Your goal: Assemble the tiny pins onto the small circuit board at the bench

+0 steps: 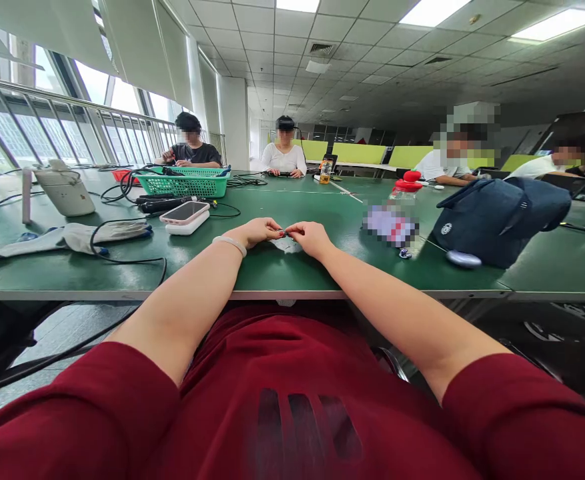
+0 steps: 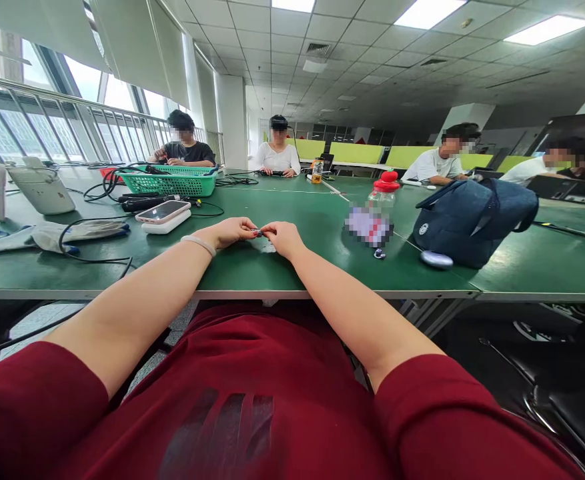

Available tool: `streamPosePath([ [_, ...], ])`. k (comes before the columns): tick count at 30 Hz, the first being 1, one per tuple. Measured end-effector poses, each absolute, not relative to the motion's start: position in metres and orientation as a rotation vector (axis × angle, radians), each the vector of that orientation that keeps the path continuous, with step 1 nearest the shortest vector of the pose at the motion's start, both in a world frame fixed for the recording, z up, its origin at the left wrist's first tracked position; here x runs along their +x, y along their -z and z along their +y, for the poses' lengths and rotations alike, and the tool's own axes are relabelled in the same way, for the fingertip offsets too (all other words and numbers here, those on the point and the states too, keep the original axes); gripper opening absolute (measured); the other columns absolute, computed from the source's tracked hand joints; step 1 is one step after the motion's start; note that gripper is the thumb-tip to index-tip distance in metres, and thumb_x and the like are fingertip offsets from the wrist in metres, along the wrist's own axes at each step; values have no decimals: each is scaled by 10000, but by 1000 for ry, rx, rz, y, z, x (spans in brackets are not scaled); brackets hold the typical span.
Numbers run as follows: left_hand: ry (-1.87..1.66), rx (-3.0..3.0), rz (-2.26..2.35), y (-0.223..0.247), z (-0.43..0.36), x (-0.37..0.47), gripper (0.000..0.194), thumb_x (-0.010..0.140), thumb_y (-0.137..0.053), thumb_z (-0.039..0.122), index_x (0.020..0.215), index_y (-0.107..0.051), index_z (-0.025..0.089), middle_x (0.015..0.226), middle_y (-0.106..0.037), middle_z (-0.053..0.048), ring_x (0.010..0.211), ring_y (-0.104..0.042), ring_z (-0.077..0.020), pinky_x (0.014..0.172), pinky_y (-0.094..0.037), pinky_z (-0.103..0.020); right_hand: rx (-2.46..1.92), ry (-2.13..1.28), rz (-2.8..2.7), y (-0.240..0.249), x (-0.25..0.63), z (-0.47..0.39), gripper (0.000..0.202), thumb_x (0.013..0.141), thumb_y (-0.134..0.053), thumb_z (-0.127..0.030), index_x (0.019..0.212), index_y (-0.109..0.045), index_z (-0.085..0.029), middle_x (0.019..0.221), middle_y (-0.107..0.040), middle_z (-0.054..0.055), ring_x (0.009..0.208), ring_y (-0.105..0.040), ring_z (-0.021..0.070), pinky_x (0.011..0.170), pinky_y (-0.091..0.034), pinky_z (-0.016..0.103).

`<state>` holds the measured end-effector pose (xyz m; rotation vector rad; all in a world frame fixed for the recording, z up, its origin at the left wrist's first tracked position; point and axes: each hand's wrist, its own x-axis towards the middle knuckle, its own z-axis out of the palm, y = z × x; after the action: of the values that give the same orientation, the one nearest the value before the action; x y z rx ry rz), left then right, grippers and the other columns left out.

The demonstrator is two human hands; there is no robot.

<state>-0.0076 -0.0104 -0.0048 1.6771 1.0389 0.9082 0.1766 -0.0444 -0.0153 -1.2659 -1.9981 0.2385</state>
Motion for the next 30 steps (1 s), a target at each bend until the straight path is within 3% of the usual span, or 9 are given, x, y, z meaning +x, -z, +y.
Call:
streamPosePath([
  [6, -899, 1606, 1035, 3, -11, -7, 347, 448, -876, 192, 703, -645, 149, 619, -612, 9, 624, -533, -117, 667, -389, -295, -1274, -137, -2026, 14, 176, -47, 207, 851, -579, -194, 957, -756, -210, 872, -744, 28, 839, -671, 166, 834, -492, 280],
  [14, -895, 1525, 1047, -4, -20, -4, 323, 448, -874, 160, 668, -637, 159, 650, -623, 6, 727, -564, -130, 732, -406, -290, -1263, -86, -2018, 11, 175, -50, 216, 848, -565, -173, 940, -758, -206, 914, -745, 28, 867, -669, 169, 858, -482, 280],
  [22, -866, 1551, 1023, -5, -23, -3, 327, 490, -871, 178, 668, -599, 143, 623, -606, 13, 632, -516, -89, 641, -366, -262, -1233, -25, -2008, 12, 175, -49, 215, 846, -557, -170, 935, -751, -203, 962, -742, 28, 919, -665, 181, 872, -476, 289],
  [30, -848, 1524, 998, -5, -22, -3, 284, 558, -833, 136, 703, -589, 129, 601, -601, 9, 578, -509, -71, 614, -352, -255, -1203, -9, -2033, 11, 175, -54, 207, 848, -545, -183, 900, -745, -190, 909, -735, 37, 851, -645, 171, 808, -463, 273],
])
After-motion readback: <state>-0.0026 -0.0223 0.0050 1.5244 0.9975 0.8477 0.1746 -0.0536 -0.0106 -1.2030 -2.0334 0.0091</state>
